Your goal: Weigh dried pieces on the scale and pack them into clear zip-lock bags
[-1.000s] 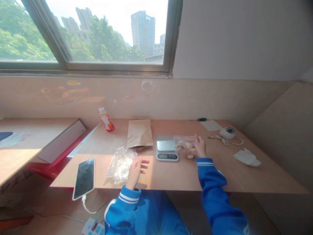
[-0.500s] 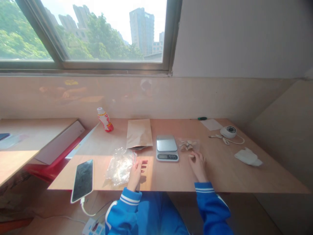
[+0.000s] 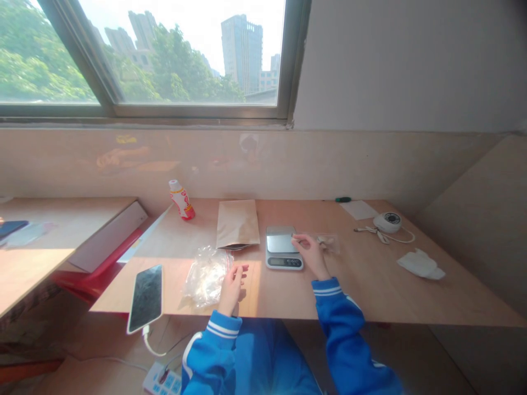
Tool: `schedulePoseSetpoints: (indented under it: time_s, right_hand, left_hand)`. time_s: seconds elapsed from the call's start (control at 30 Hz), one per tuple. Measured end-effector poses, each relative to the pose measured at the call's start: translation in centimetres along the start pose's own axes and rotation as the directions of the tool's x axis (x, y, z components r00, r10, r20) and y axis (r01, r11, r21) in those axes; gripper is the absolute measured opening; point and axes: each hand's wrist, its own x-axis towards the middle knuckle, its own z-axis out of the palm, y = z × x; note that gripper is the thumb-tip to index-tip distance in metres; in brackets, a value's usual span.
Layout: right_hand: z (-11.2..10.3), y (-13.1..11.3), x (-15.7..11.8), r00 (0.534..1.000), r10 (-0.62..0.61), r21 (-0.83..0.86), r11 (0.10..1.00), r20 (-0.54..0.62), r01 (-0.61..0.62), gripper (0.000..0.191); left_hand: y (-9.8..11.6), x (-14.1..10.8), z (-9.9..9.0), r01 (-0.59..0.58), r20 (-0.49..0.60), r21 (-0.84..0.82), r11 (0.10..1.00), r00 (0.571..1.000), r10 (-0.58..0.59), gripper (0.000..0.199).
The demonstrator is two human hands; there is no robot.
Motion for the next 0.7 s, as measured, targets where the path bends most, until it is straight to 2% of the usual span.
schedulePoseSetpoints:
  time_s: [0.13, 0.23, 0.3, 0.37, 0.43, 0.5, 0.57, 0.63, 0.7]
  right_hand:
    - [2.1, -0.5, 0.4, 1.000, -0.027, -0.038, 0.999, 0.008, 0.027, 0.034]
    - [3.1, -1.2, -2.4, 0.990, -0.108, -0.074, 0.992, -0.093, 0.101, 0.033]
    - [4.3, -2.1, -5.2, 0.990, -0.104, -0.056, 0.994, -0.097, 0.099, 0.032]
    - [6.0, -3.1, -8.0, 0.995, -0.095, 0.005, 0.996, 0.035, 0.094, 0.030]
    - [7.9, -4.0, -9.9, 0.977, -0.132, 0.064, 0.990, 0.170, 0.123, 0.032]
    - [9.6, -4.7, -10.4, 0.945, -0.180, 0.106, 0.982, 0.272, 0.157, 0.038]
    - [10.7, -5.3, -9.8, 0.915, -0.227, 0.138, 0.972, 0.334, 0.191, 0.044]
    - [11.3, -5.9, -8.4, 0.889, -0.287, 0.162, 0.956, 0.356, 0.244, 0.050]
    - [11.9, -6.3, -6.8, 0.868, -0.357, 0.157, 0.934, 0.344, 0.322, 0.053]
  left_hand:
    - [0.8, 0.1, -0.9, -0.152, -0.052, 0.104, 0.983, 0.986, 0.158, 0.029]
    - [1.7, 1.8, -2.1, -0.317, -0.105, 0.286, 0.904, 0.928, 0.358, 0.024]
    - [2.3, 3.7, -2.7, -0.383, -0.065, 0.458, 0.802, 0.885, 0.460, 0.029]
    - [2.9, 5.8, -2.9, -0.369, 0.006, 0.629, 0.684, 0.882, 0.470, 0.042]
    - [3.3, 7.7, -2.9, -0.343, 0.085, 0.749, 0.567, 0.899, 0.430, 0.051]
    - [3.6, 8.9, -2.9, -0.348, 0.125, 0.772, 0.532, 0.904, 0.410, 0.046]
    - [3.9, 9.4, -3.0, -0.354, 0.135, 0.768, 0.533, 0.904, 0.406, 0.035]
    - [4.4, 9.3, -3.2, -0.344, 0.123, 0.769, 0.539, 0.907, 0.404, 0.028]
    - [5.1, 8.8, -3.3, -0.333, 0.107, 0.770, 0.544, 0.908, 0.405, 0.029]
